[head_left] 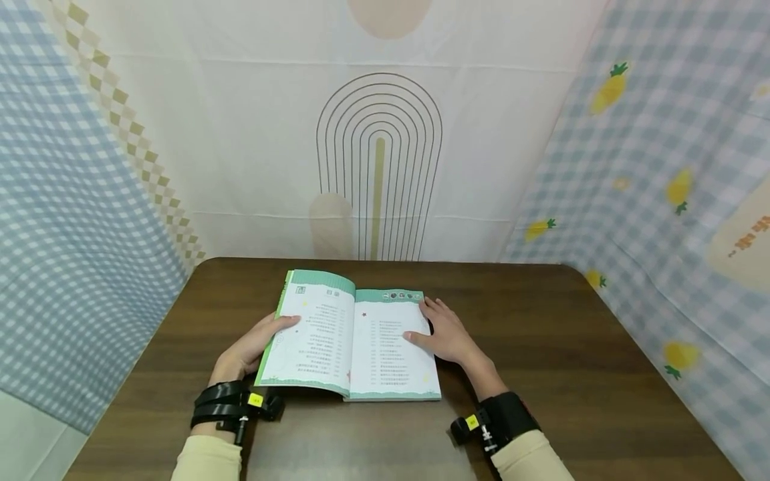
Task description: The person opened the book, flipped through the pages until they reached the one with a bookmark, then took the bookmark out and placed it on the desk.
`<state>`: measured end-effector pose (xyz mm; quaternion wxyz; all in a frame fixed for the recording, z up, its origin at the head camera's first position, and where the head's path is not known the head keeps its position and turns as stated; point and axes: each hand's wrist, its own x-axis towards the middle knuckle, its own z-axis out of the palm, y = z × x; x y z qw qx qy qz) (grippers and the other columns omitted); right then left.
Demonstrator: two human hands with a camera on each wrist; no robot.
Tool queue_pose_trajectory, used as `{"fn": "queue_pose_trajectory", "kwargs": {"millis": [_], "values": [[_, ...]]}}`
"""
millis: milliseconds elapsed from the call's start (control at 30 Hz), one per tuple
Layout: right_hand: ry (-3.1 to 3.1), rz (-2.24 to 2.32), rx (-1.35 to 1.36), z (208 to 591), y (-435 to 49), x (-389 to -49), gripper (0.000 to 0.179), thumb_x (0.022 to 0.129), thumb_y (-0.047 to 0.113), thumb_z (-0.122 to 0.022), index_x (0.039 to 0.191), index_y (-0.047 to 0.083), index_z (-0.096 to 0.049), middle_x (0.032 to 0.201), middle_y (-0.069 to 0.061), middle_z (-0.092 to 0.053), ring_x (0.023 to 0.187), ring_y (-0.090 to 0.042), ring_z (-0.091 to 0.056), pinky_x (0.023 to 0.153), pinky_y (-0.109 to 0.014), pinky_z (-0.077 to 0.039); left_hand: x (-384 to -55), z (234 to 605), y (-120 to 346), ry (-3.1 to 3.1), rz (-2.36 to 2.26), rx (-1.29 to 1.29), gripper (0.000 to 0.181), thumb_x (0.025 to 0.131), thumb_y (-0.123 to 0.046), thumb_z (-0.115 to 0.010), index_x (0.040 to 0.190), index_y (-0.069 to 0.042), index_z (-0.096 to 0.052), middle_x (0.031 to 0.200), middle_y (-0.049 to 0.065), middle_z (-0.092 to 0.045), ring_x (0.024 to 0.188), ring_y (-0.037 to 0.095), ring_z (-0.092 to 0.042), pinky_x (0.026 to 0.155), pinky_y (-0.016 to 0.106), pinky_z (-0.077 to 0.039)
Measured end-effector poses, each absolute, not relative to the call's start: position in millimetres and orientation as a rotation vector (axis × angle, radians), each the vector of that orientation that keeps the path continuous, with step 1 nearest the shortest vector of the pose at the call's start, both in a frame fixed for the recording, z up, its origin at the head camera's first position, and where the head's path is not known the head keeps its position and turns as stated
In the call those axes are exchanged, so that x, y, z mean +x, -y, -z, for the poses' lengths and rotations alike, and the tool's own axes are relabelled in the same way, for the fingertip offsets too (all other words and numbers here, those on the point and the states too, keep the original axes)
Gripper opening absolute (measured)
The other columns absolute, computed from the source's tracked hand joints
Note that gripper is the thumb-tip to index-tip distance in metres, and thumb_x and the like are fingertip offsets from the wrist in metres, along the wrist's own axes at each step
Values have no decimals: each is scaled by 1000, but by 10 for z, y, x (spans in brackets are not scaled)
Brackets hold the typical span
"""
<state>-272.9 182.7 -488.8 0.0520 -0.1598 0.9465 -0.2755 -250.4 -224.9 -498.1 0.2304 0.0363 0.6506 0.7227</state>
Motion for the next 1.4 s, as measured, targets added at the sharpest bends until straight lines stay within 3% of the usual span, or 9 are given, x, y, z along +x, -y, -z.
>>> {"fn": "queue_pose_trajectory", "kwargs": {"millis": [1400], "values": [[-2872,860,-467,4878,-1807,-2742,89,98,49,-73,162,0,-37,170,-22,-29,160,-44,-15,125,-69,-18,-2504,4970,2249,-1795,-2007,96,64,111,-34,-56,161,-7,-27,110,8,-77,90,23,-78,72,36,-65]]}}
